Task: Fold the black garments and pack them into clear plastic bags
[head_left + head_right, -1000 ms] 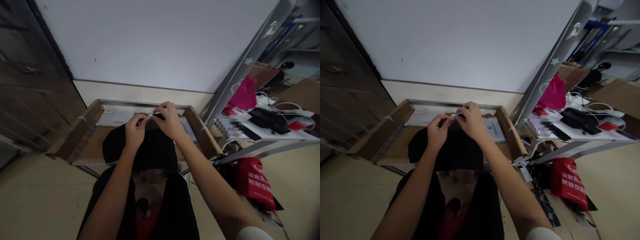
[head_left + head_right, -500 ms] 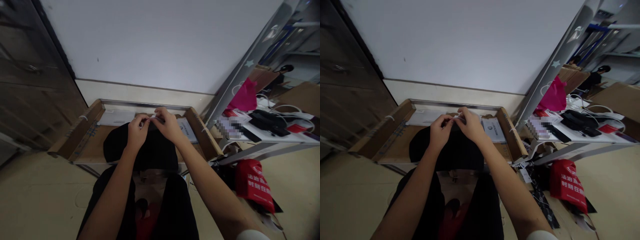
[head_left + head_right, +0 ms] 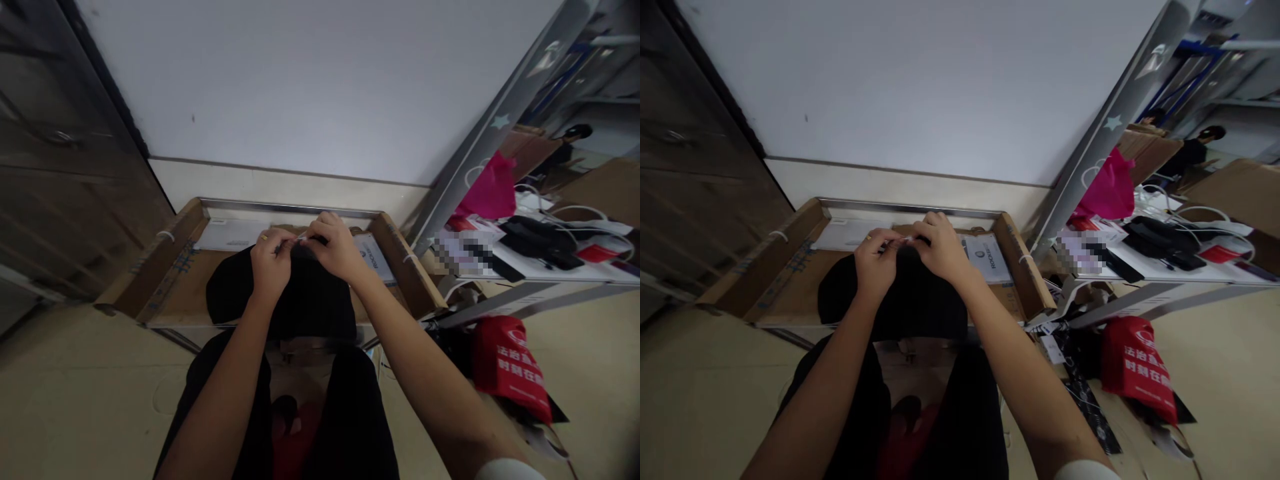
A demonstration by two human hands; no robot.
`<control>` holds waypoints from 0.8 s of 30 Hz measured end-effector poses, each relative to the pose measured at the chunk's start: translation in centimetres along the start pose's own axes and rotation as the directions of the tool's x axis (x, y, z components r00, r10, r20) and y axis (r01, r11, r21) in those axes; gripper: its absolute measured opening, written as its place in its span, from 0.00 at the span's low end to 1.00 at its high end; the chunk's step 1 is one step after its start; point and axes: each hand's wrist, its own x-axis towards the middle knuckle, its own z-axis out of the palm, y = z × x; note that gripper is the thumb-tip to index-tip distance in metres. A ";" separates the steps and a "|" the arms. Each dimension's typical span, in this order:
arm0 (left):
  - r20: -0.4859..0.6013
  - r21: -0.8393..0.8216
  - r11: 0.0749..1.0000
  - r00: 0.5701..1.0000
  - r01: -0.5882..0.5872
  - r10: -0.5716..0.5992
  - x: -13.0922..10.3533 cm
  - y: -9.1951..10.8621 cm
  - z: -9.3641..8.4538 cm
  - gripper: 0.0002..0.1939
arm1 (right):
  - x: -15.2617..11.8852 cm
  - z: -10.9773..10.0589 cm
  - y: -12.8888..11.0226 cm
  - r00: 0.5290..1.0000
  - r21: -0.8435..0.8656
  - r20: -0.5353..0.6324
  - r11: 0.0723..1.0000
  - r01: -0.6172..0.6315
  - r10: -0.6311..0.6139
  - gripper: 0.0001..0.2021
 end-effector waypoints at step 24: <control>-0.020 -0.315 0.917 0.965 0.243 -0.262 1.1 -5.7 -3.1 0.09 | -6.6 -2.9 4.6 0.987 -0.288 0.013 0.946 -0.149 0.160 0.09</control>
